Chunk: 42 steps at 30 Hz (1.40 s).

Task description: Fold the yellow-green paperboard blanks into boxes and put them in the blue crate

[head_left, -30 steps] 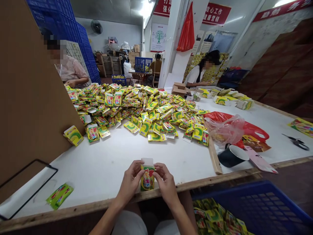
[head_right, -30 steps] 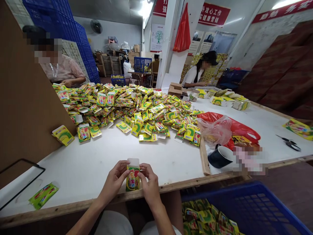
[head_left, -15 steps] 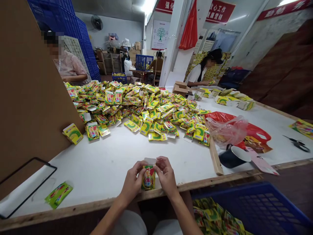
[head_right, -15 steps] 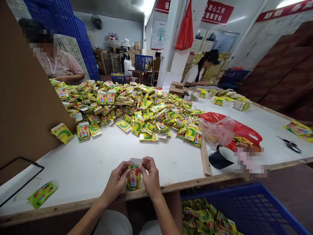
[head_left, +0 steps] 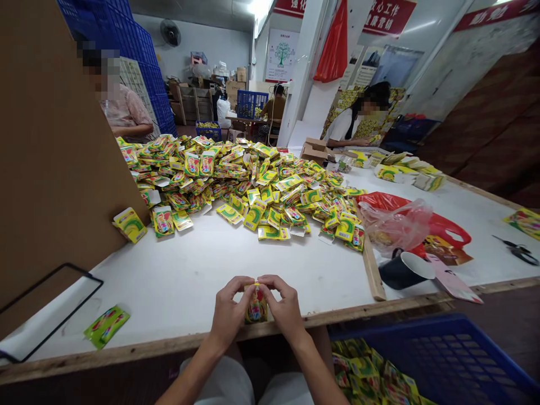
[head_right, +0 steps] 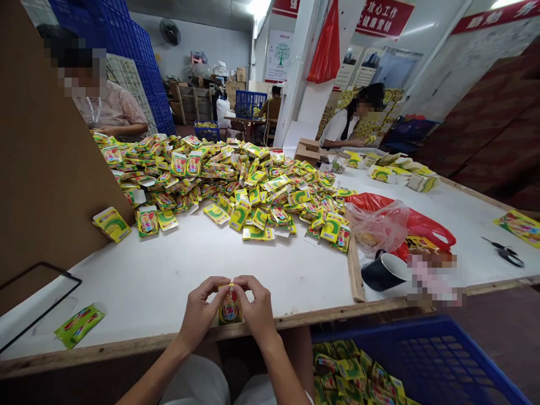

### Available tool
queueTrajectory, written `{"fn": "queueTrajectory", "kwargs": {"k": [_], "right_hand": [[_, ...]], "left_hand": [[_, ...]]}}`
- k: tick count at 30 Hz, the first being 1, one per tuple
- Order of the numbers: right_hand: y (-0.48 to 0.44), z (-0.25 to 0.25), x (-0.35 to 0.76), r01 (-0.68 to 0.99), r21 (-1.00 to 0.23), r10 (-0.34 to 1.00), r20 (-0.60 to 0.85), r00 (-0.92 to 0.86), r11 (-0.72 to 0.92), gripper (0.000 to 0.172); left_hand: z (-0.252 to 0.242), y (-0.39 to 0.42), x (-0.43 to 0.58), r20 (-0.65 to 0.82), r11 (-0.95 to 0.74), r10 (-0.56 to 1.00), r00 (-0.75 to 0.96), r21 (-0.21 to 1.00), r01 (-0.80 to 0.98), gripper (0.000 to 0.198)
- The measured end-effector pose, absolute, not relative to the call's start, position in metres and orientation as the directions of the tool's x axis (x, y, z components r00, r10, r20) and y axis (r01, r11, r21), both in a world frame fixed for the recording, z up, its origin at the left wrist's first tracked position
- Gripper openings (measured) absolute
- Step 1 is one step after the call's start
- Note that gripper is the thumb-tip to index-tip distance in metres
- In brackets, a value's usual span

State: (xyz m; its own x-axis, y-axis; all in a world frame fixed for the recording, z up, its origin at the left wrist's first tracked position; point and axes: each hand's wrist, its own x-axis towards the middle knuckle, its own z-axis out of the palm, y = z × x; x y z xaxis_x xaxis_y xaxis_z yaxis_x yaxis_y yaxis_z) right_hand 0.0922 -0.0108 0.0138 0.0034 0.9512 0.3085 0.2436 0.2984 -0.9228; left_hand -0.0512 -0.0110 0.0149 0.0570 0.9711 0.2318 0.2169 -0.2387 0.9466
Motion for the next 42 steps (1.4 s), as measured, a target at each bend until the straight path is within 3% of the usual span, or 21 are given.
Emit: {"fn": "queueTrajectory", "kwargs": {"k": [7,14,20,24,26,30,38,40,42], "right_hand": [[0.001,0.021,0.091,0.27,-0.935,0.972,0.233,-0.014,0.228,0.017],[-0.009,0.001,0.09,0.078,-0.982,0.985,0.17,-0.029,0.172,0.014],[-0.012,-0.006,0.089,0.029,-0.987,0.987,0.158,0.0,0.158,0.01],[-0.013,-0.005,0.09,-0.006,-0.99,0.989,0.137,0.05,0.137,0.027],[-0.015,-0.004,0.09,-0.013,-0.991,0.991,0.13,0.025,0.13,0.027],[-0.023,0.004,0.095,0.068,-0.985,0.988,0.157,0.005,0.156,0.011],[-0.045,0.033,0.112,0.273,-0.952,0.989,0.148,0.016,0.138,0.012],[-0.051,0.044,0.129,0.36,-0.922,0.985,0.168,0.035,0.144,0.014],[-0.058,0.057,0.162,0.513,-0.851,0.976,0.192,0.102,0.114,0.016]], "left_hand": [[0.017,-0.003,-0.048,0.193,-0.191,0.981,0.012,0.957,0.218,0.018],[0.009,-0.005,-0.058,0.148,-0.161,0.982,0.121,0.982,0.1,0.017],[0.008,-0.007,-0.056,0.119,-0.125,0.986,0.12,0.991,0.042,0.016],[0.007,-0.008,-0.055,0.078,-0.067,0.985,0.152,0.995,-0.075,0.048],[0.006,-0.008,-0.057,0.079,-0.071,0.982,0.169,0.996,-0.052,0.036],[0.006,-0.008,-0.059,0.085,-0.084,0.982,0.167,0.996,-0.013,0.014],[0.004,-0.018,-0.053,0.183,-0.189,0.955,0.235,0.982,0.0,0.015],[0.002,-0.019,-0.056,0.221,-0.224,0.943,0.25,0.974,-0.015,0.023],[0.002,-0.018,-0.059,0.219,-0.212,0.94,0.262,0.976,-0.057,0.043]]}}
